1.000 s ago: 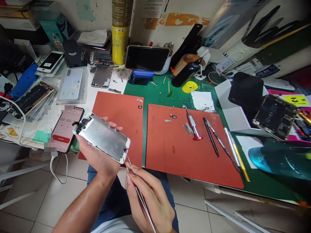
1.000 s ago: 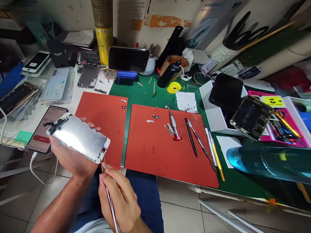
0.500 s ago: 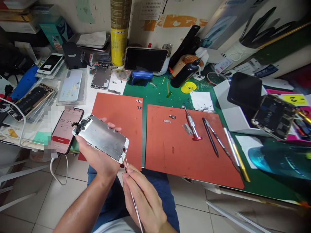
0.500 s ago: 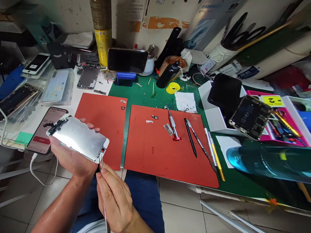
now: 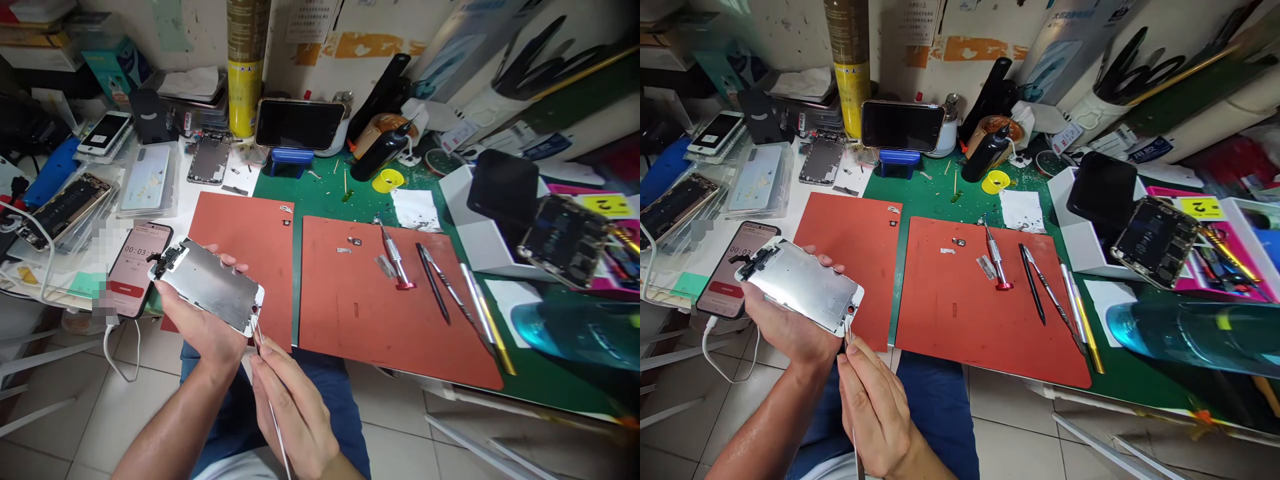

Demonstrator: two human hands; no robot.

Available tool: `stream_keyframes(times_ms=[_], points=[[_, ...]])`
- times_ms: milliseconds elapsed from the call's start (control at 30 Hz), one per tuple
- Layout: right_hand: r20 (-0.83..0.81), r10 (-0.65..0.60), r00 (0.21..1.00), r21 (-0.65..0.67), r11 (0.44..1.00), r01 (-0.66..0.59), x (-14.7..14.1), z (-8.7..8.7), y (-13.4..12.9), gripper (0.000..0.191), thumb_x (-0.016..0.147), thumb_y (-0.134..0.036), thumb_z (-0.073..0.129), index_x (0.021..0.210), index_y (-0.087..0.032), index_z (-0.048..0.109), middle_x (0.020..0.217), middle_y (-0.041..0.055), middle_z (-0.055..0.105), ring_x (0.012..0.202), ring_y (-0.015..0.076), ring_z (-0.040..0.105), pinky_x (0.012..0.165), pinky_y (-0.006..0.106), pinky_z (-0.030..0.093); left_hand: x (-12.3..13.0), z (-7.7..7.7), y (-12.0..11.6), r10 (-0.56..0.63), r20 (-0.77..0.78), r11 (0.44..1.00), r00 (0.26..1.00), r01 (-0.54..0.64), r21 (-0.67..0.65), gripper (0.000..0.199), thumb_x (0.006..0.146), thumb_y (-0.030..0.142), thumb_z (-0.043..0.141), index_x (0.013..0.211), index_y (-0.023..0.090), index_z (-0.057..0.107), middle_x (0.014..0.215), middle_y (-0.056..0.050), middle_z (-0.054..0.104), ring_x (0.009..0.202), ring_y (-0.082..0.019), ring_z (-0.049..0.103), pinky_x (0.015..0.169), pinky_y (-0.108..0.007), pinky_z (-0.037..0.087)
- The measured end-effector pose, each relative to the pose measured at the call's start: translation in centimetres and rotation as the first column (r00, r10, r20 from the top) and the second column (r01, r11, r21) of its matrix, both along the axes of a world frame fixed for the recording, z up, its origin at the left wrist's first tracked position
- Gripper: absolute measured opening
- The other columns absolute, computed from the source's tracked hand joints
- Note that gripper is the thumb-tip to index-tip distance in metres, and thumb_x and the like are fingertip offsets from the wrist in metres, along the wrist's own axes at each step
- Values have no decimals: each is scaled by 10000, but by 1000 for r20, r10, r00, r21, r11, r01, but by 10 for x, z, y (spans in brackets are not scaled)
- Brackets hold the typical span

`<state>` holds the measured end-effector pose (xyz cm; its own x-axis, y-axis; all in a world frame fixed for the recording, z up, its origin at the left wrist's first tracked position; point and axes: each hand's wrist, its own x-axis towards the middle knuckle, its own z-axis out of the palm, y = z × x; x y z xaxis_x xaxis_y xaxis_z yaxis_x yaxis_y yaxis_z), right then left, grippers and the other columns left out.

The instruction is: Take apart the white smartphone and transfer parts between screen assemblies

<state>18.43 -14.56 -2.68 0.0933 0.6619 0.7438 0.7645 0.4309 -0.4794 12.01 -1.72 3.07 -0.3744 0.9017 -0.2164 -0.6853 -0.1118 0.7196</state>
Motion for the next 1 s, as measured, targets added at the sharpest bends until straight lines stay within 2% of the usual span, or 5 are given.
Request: stream_keyframes(times_ms=[333,733,867,1000], points=[[-6,-2,1000,-7,1000,2,2,-3,1,390,869,39,766,1244,-66,748,1140,143,802,1061,276,805,1005,340,675,-1,0,0,-52,0,999,999,52,-14,604,936,739,466,927,185,707,835,-74,666,745,-226,666,703,-354,574],[41,-13,999,18,1000,12,3,0,4,319,889,24,755,1195,-68,758,1158,142,793,1071,265,802,1003,328,673,-2,-2,0,-21,56,1000,998,22,-13,582,963,710,432,996,206,720,891,-73,685,763,-223,669,701,-359,588],[29,6,1000,20,1000,-6,4,-2,4,320,893,23,748,1199,-70,750,1143,143,799,1080,278,799,994,354,680,-1,-2,0,-31,29,999,999,31,-15,604,954,732,439,986,201,724,863,-73,684,767,-231,677,715,-360,581],[6,7,1000,-7,1000,-7,7,7,4,345,923,14,705,1256,-73,719,1105,144,810,1093,273,795,984,352,679,-3,-1,1,-15,-1,1000,1000,15,20,612,960,733,427,989,206,736,896,-64,698,781,-223,676,703,-360,591]])
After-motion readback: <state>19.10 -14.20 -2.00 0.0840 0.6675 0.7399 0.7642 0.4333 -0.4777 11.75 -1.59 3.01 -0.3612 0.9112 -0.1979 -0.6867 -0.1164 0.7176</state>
